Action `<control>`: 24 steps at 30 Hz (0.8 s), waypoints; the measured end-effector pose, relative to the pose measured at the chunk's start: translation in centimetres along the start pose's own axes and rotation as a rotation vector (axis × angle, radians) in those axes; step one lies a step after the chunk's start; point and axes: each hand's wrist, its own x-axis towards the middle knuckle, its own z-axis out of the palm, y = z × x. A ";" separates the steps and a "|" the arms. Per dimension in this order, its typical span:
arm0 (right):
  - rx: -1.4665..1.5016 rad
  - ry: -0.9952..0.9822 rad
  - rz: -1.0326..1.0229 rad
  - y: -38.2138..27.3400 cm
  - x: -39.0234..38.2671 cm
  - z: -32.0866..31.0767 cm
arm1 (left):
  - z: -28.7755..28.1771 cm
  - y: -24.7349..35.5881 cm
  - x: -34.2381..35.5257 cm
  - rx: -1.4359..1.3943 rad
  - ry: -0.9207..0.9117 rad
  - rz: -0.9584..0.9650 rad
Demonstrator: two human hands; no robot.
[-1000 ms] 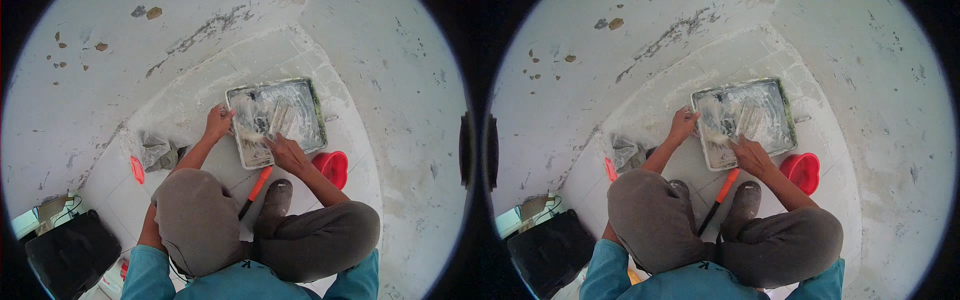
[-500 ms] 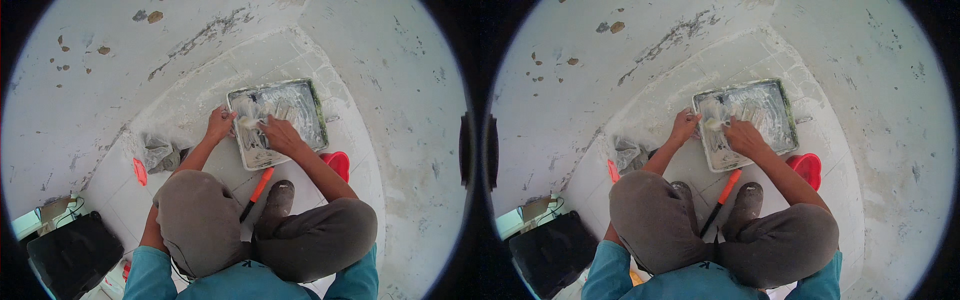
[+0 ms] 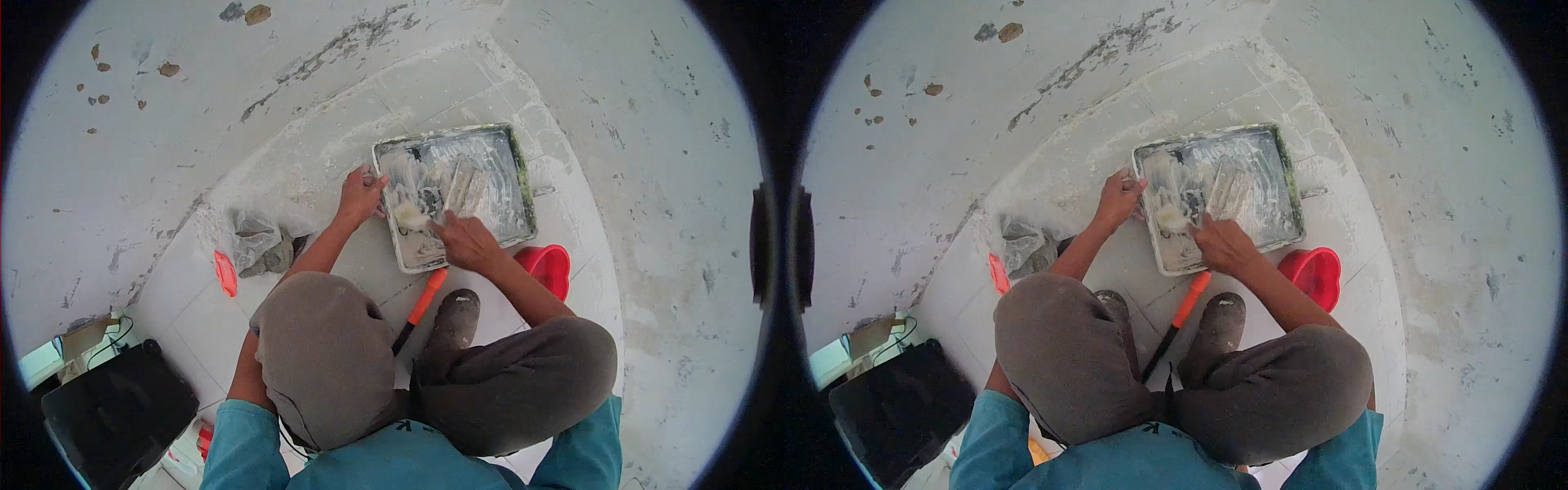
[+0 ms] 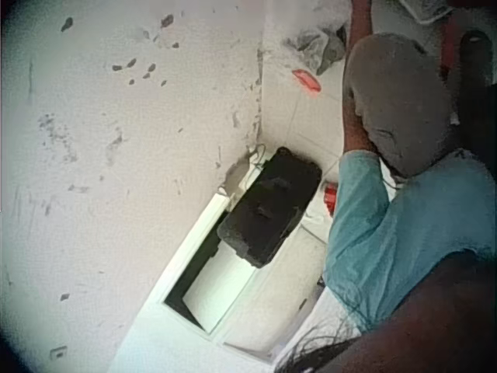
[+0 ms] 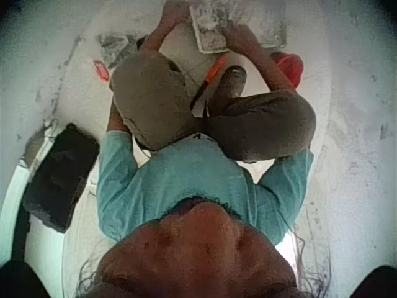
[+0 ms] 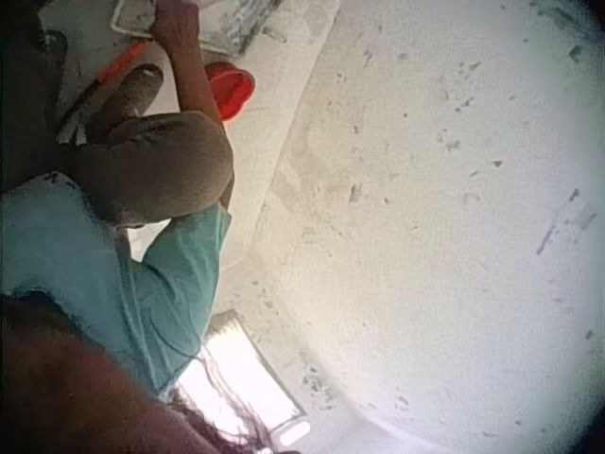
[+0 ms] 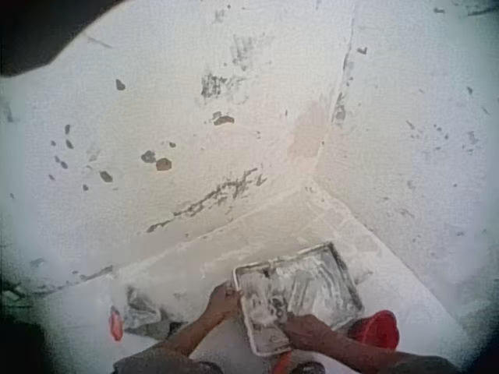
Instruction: Applying plaster filler to patch holes in a wall.
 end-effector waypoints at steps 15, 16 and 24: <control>-0.072 -0.405 0.106 1.8 0.5 -5.6 | -0.4 0.6 -0.6 0.008 -0.041 -0.039; -0.054 -0.410 0.129 1.7 1.0 -4.9 | -0.6 0.4 -0.4 0.010 -0.032 -0.041; 0.090 -0.297 0.120 4.0 2.7 -2.1 | -0.2 0.0 0.0 -0.067 -0.077 -0.066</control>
